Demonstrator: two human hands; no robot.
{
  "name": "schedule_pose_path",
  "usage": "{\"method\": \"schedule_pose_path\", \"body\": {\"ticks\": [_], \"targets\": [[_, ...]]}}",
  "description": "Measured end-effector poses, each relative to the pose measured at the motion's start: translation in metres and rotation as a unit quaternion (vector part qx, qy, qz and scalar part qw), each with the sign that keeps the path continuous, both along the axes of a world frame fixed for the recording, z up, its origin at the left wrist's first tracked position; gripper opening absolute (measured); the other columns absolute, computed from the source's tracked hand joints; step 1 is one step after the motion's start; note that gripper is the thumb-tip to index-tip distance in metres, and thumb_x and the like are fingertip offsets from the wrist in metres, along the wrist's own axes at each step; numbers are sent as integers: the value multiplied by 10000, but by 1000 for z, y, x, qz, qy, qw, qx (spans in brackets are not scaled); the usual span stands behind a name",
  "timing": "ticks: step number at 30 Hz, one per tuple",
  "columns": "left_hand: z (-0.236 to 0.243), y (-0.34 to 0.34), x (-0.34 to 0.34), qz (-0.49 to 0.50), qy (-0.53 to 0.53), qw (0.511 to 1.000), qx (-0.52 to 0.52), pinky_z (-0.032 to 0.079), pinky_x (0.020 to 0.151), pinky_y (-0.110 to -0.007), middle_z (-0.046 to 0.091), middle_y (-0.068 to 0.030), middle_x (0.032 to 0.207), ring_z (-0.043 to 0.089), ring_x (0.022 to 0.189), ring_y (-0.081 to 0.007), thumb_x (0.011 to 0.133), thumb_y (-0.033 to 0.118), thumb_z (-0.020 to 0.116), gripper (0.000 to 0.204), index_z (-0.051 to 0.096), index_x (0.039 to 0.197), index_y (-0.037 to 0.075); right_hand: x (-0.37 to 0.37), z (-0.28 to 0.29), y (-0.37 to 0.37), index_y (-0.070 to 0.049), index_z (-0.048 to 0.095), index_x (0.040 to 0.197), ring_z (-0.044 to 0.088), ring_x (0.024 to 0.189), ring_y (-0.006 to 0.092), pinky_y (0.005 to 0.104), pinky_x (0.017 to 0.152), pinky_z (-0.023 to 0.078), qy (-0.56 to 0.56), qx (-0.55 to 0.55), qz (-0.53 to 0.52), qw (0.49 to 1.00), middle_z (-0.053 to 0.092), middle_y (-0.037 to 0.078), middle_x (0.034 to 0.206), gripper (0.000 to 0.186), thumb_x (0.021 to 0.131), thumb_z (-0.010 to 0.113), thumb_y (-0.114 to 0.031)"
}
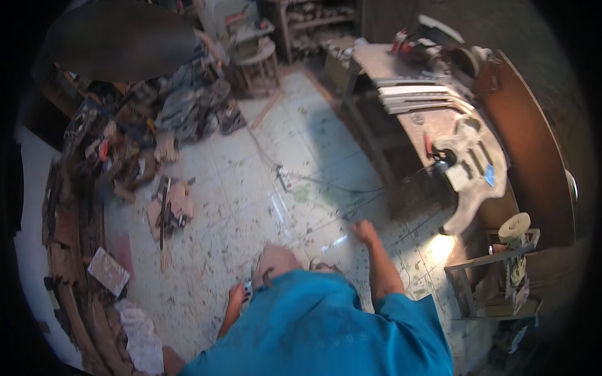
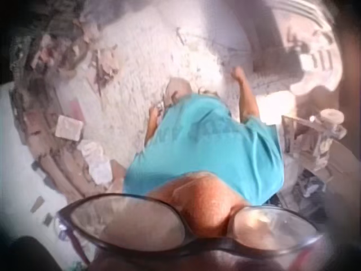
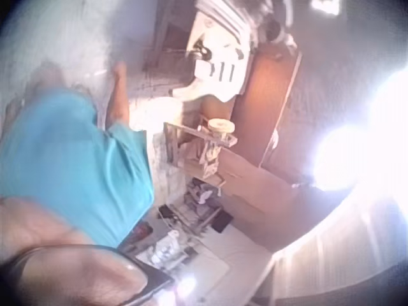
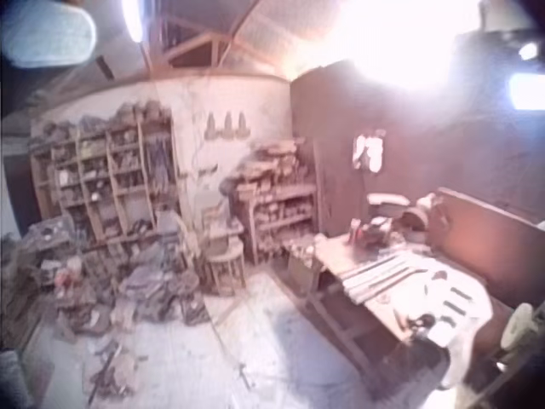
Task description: The person picks up a wooden guitar body from a workbench, turns it over, and sands the recessed pickup and control cavities using a piece of sandpaper.
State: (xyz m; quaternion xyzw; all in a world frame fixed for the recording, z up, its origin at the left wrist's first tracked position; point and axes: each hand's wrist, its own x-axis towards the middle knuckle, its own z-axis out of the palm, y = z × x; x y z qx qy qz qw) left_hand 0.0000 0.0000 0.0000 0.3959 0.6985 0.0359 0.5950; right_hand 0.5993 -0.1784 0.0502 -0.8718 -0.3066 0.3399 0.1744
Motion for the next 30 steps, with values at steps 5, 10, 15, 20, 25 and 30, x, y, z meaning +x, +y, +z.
{"method": "schedule_pose_path", "body": {"ticks": [5,10,15,20,25,30], "targets": [[6,92,41,-93,56,992,-59,514,692,-433,670,-102,979,667,852,-280,975,447,601,420,648,1179,83,33,25,134,23,729,973,720,755,212,383,718,555,3,105,-77,992,743,138,853,388,960,616,-349],[-9,243,104,-102,49,992,-65,521,663,-434,672,-107,970,667,771,-259,965,410,596,400,643,1187,82,50,5,163,11,726,1014,711,730,195,358,642,553,139,-107,-84,981,737,120,839,362,944,641,-334],[3,462,228,-154,84,984,-38,530,693,-425,688,-123,1131,691,833,-259,972,396,591,465,594,1325,94,54,12,195,-16,754,1075,729,791,212,366,676,565,222,-141,-211,942,755,113,875,410,913,657,-380],[29,679,407,-266,37,960,83,478,572,-303,671,-69,1151,693,828,-219,1006,315,574,392,574,1357,142,112,19,261,-18,749,1104,734,808,240,393,723,572,168,-82,-300,936,746,117,857,465,923,647,-434],[67,757,607,-252,-69,956,134,505,656,-341,670,-91,1163,693,899,-248,974,242,601,421,565,1361,82,194,-12,335,-18,726,1169,736,821,276,417,796,562,200,4,-442,874,748,151,884,546,940,632,-505],[38,810,651,-217,-83,970,74,526,612,-363,654,-107,1190,691,881,-257,996,280,559,433,546,1369,61,330,12,448,2,720,1119,724,852,357,423,797,567,18,133,-429,893,741,209,958,452,946,663,-412]]}}
